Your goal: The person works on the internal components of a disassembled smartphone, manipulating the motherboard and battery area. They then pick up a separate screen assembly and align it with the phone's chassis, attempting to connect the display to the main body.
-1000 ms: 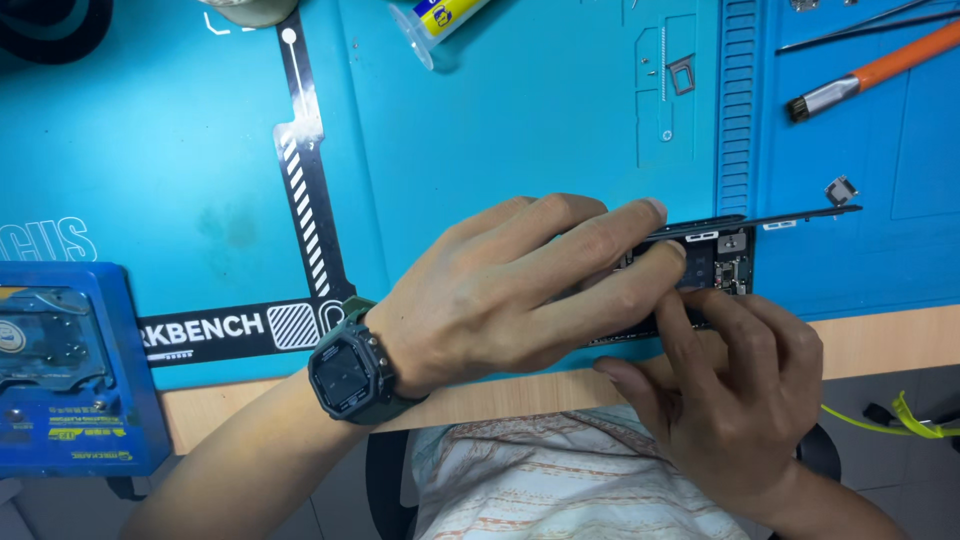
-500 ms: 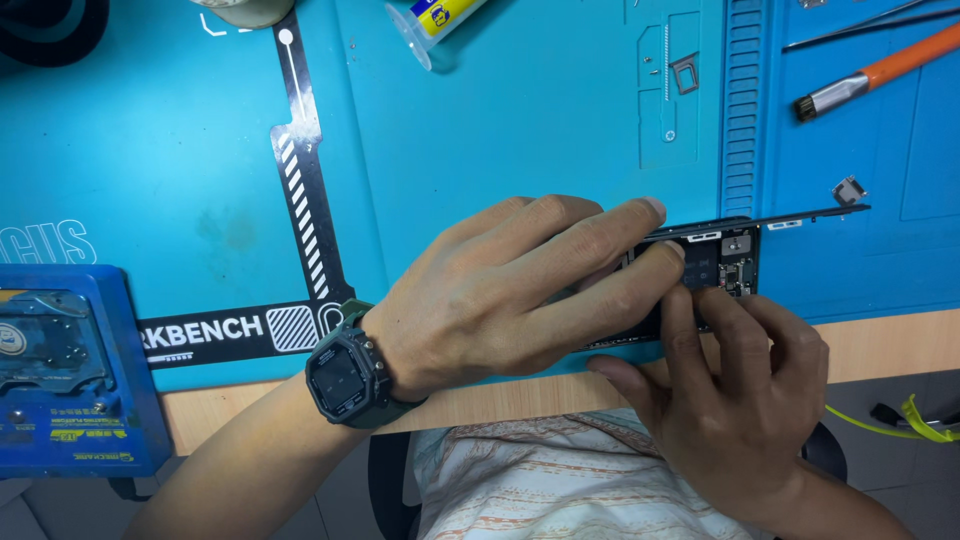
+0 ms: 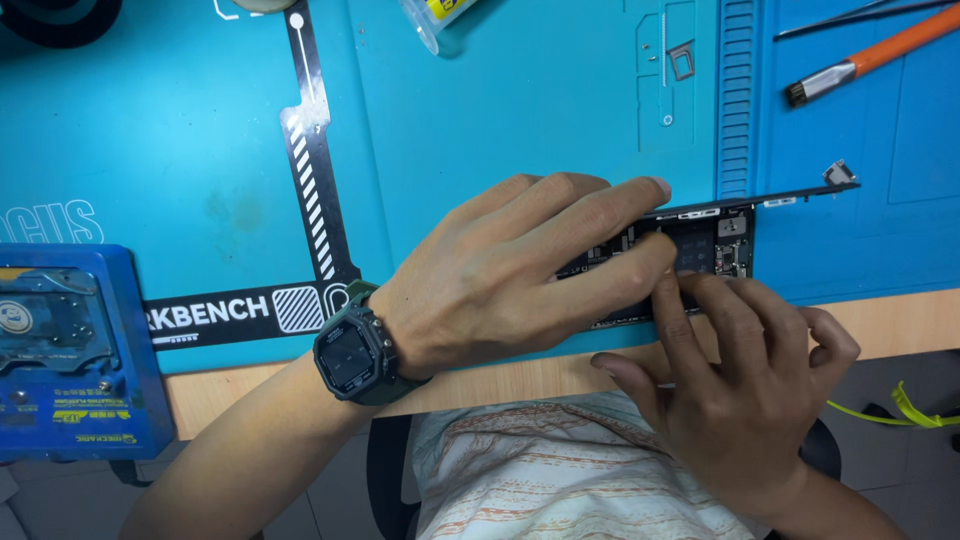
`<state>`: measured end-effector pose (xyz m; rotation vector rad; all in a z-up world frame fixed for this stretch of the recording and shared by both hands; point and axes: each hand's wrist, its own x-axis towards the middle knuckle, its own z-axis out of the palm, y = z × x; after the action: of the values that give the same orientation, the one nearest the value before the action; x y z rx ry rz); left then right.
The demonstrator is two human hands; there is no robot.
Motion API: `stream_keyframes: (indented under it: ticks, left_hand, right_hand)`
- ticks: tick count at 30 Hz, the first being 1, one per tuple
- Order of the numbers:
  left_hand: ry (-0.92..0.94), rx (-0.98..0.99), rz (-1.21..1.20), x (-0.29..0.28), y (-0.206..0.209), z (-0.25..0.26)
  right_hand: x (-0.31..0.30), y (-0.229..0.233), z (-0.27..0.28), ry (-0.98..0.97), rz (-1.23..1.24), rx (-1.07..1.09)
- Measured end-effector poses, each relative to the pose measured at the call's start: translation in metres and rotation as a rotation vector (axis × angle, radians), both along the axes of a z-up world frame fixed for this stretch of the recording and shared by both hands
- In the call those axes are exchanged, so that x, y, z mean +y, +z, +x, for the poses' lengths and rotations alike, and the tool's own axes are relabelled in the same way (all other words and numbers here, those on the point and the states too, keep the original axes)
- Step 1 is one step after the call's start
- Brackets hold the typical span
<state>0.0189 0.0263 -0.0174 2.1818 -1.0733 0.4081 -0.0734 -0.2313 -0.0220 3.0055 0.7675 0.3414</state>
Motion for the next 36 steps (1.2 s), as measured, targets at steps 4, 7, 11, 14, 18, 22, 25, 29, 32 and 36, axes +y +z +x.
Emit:
stream_keyframes:
  ticks: [4, 7, 11, 14, 18, 22, 25, 29, 32, 36]
  left_hand:
    - [0.004, -0.022, 0.0, 0.0, -0.001, 0.0]
    - [0.003, -0.042, -0.007, 0.0, 0.001, 0.001]
    - [0.021, -0.073, -0.016, -0.001, 0.002, 0.001]
    - [0.014, -0.044, -0.012, 0.0, 0.003, 0.0]
    - [0.02, -0.03, -0.014, 0.0, 0.003, -0.001]
    - [0.022, -0.019, -0.016, -0.001, 0.004, -0.001]
    - [0.02, -0.012, -0.015, 0.0, 0.005, -0.001]
    - [0.004, 0.015, -0.022, 0.0, 0.004, -0.001]
    - [0.006, -0.014, -0.011, 0.0, 0.003, -0.001]
    - [-0.005, -0.05, -0.035, -0.001, 0.005, 0.0]
  right_hand:
    - [-0.003, 0.006, -0.003, 0.018, -0.005, 0.01]
    - [-0.008, 0.003, -0.004, 0.036, 0.036, 0.068]
    - [-0.016, 0.001, 0.006, 0.059, 0.069, 0.108]
    - [-0.011, 0.012, 0.02, 0.106, 0.031, 0.068]
    - [-0.01, 0.018, 0.024, 0.163, -0.044, 0.035]
    - [-0.018, 0.013, 0.021, 0.172, -0.127, 0.036]
    - [-0.013, 0.012, 0.024, 0.187, -0.175, -0.04]
    - [-0.012, 0.011, 0.029, 0.196, -0.183, -0.046]
    - [-0.011, 0.01, 0.032, 0.21, -0.186, -0.098]
    - [-0.014, 0.007, 0.025, 0.188, -0.246, -0.198]
